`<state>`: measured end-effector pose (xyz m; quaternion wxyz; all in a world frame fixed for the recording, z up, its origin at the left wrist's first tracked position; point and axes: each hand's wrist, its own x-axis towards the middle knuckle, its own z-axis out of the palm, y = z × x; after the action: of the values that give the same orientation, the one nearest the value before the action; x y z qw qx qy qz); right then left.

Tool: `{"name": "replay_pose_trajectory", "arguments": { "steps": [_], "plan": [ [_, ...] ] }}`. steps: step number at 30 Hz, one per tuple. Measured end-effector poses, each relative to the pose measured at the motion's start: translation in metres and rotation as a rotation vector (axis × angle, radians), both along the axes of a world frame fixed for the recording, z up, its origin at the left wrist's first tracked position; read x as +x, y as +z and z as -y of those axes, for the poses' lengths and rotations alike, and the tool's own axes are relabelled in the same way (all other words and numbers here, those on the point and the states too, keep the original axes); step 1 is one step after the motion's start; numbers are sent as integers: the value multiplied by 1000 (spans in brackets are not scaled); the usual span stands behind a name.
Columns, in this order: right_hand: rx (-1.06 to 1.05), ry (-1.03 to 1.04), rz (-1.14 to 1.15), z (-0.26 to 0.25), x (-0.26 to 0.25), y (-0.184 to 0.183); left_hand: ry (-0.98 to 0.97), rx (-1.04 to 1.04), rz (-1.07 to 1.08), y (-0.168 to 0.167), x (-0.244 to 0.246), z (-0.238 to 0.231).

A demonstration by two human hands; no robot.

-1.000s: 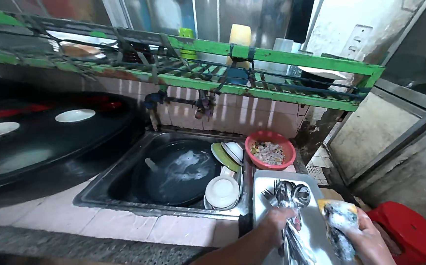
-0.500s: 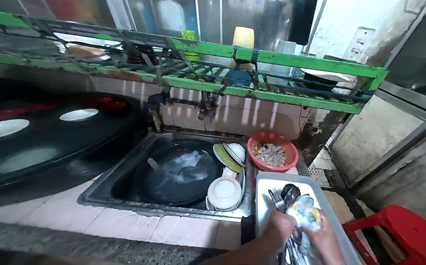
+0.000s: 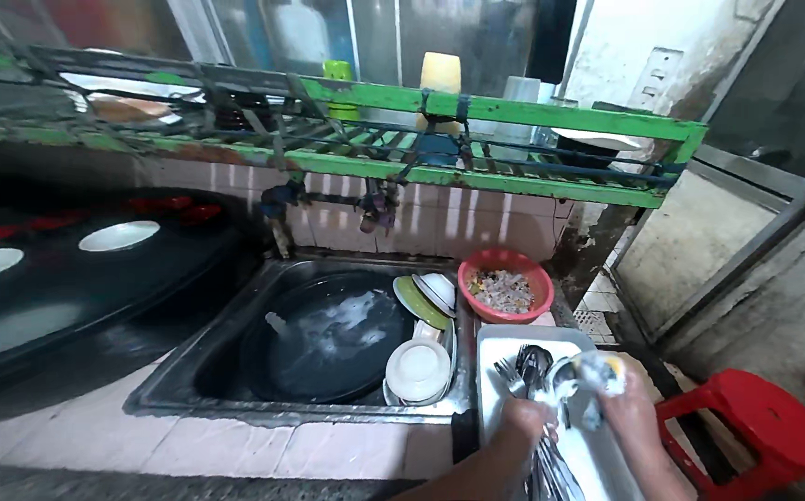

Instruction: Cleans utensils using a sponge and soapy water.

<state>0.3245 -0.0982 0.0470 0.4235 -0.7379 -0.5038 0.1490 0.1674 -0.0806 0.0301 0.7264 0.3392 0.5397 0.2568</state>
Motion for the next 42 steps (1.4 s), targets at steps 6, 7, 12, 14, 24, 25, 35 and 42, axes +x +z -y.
{"name": "replay_pose_trajectory", "arguments": {
  "steps": [6,7,12,14,24,25,35,42],
  "plan": [
    [-236,150,-156,5,7,16,-151,-2,299,-9,-3,3],
    [-271,120,-148,8,4,19,-155,39,367,-13,-5,5],
    [59,-165,-233,-4,33,29,-63,21,253,-6,-4,7],
    [125,-193,-361,-8,28,23,-29,44,207,-7,-1,9],
    [-448,70,-265,9,15,23,-26,275,201,-10,-10,3],
    [-589,150,-203,8,26,31,-38,256,284,-9,-10,2],
    [-894,822,-54,52,28,-11,-191,29,507,1,-3,-2],
    [-429,331,-165,59,27,37,-174,85,126,-2,-3,-3]
  ]
}}
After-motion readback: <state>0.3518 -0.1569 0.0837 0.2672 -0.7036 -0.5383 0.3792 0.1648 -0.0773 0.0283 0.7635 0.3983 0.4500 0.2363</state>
